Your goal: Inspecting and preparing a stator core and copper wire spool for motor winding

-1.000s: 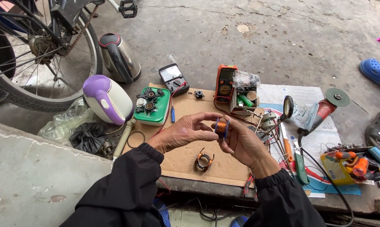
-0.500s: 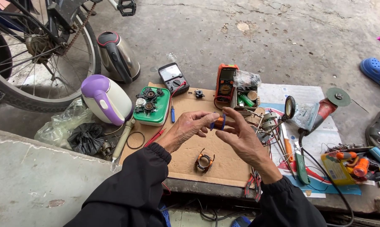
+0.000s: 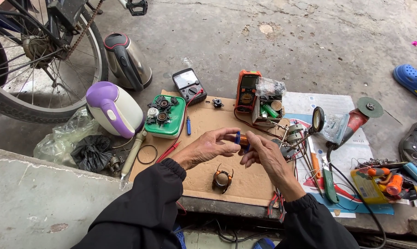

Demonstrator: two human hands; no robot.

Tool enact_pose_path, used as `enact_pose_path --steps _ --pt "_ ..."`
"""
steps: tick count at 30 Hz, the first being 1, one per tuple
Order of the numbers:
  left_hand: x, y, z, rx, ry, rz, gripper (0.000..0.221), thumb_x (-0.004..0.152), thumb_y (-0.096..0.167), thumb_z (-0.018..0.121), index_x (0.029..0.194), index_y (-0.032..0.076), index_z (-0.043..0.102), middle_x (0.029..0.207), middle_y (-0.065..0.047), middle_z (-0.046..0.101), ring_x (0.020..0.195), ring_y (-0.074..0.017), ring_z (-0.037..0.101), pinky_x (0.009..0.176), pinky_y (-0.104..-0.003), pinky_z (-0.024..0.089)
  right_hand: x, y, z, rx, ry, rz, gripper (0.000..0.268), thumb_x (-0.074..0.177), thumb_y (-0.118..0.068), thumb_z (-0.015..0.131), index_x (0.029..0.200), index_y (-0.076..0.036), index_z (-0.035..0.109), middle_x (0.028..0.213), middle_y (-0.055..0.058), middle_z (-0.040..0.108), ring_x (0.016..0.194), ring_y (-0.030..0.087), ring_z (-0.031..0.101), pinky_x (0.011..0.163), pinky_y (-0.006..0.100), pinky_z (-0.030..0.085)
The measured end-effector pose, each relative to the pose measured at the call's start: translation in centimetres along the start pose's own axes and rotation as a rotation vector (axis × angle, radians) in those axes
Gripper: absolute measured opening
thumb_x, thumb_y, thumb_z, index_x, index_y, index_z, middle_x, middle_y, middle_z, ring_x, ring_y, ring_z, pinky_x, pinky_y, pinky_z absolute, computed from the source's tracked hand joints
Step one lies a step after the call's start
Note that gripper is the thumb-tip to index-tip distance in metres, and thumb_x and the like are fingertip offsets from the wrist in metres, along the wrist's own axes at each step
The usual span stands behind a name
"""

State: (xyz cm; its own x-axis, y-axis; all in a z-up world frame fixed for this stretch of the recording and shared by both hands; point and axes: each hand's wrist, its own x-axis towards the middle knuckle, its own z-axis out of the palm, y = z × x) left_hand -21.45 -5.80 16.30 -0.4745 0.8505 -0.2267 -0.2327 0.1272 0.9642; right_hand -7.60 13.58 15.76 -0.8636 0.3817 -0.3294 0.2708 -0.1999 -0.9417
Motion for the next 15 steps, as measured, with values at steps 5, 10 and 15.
enact_pose_path --steps 5,10,15 --pt "-0.1 0.0 0.2 -0.022 0.063 -0.126 0.066 0.092 0.035 0.087 0.15 0.007 0.071 0.116 -0.011 0.077 0.102 -0.0171 0.077 0.096 -0.032 0.068 -1.1 -1.3 1.3 -0.049 -0.033 0.049 0.067 0.11 -0.056 0.059 0.132 0.007 0.068 0.11 0.023 0.072 0.082 0.029 0.077 0.076 0.039 0.065" --pt "0.8 -1.9 -0.3 -0.035 0.121 -0.244 0.056 0.094 0.045 0.08 0.13 0.002 0.081 0.1 -0.017 0.079 0.089 -0.0229 0.083 0.085 -0.034 0.072 -1.5 -1.1 1.2 -0.048 -0.121 0.021 0.074 0.101 -0.039 0.073 0.163 -0.003 0.052 0.143 0.019 0.069 0.119 0.028 0.071 0.108 0.045 0.059" --pt "-0.3 -0.9 0.8 -0.053 0.157 -0.282 0.095 0.094 0.067 0.075 0.142 -0.015 0.067 0.11 -0.034 0.078 0.099 -0.0334 0.083 0.088 -0.042 0.07 -1.8 -0.5 1.3 -0.111 -0.088 0.019 0.064 0.098 -0.032 0.082 0.153 -0.004 0.065 0.134 0.015 0.075 0.11 0.02 0.07 0.101 0.036 0.06"
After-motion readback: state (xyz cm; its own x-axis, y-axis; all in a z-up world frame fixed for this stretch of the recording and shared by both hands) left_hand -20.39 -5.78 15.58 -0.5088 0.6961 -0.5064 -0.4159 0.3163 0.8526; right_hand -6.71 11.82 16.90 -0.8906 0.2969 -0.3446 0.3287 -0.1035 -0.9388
